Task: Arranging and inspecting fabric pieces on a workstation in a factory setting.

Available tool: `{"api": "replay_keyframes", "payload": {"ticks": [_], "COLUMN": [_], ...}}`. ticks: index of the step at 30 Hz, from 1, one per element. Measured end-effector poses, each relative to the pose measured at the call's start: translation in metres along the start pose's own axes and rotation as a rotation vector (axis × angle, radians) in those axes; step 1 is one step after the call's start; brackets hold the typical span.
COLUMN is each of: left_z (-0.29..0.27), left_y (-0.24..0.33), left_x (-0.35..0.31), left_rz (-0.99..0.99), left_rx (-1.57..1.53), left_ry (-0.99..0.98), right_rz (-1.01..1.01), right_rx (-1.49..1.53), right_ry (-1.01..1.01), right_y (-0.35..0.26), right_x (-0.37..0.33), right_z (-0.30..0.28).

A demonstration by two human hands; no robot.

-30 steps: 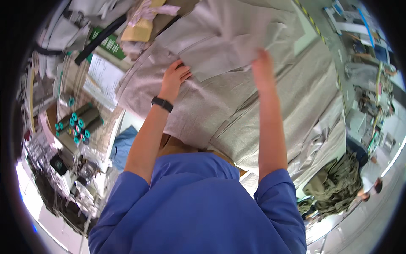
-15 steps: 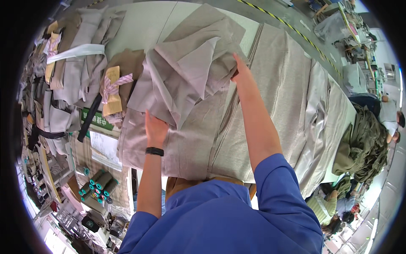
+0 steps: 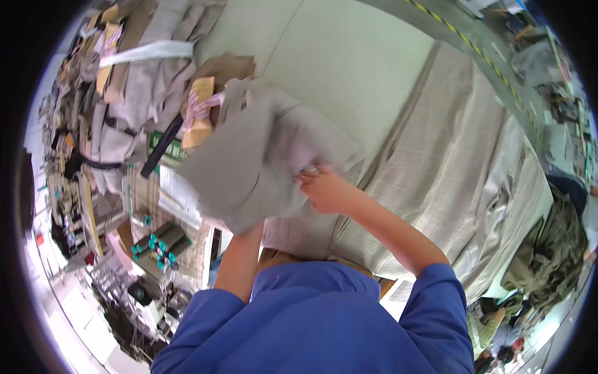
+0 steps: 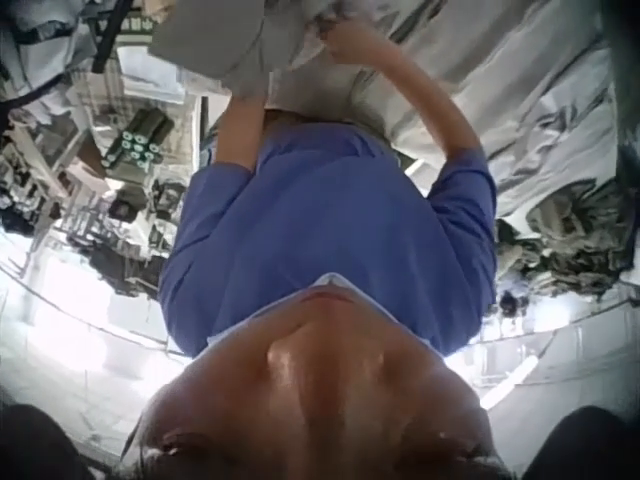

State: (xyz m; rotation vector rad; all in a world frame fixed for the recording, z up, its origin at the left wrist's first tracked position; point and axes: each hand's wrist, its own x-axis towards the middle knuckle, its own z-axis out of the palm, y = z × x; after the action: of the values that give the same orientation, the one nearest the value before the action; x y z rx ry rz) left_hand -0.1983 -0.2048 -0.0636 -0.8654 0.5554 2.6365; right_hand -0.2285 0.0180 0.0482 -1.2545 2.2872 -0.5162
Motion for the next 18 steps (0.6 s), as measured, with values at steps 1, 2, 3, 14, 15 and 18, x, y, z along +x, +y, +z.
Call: {"api": "replay_keyframes", "payload": {"ticks": [1,2,3,14,15,18], "left_z": [-0.005,-0.01,-0.015,-0.025,-0.024,-0.023], "left_y": [0.0,0.0,0.0,-0.015,-0.015,-0.014], "left_x": [-0.003,-0.004,-0.005,-0.001,0.001,0.006], "left_rz": [0.003,0.005,0.007,0.059,0.064,0.077], "left_rx": [-0.007,-0.017,-0.027,-0.131,-0.138,-0.169], "left_ry": [-0.001,-0.008,-0.019,-0.127,-0.135,-0.157], "right_rz": [-0.047,0.133,0.364,0.119,0.16,0.11], "right_rx": [0.02,0.242,0.448,0.317,0.27,0.789], "right_ry": [0.074,0.151,0.185,0.555,0.453,0.547], "right_y": [-0.003,-0.005,-0.009,-0.063,-0.059,-0.045], "right_x": [0.0,0.001,0.004,0.109,0.11,0.104], "right_z": [0.004,0.007,0.01,0.024,0.026,0.021]}}
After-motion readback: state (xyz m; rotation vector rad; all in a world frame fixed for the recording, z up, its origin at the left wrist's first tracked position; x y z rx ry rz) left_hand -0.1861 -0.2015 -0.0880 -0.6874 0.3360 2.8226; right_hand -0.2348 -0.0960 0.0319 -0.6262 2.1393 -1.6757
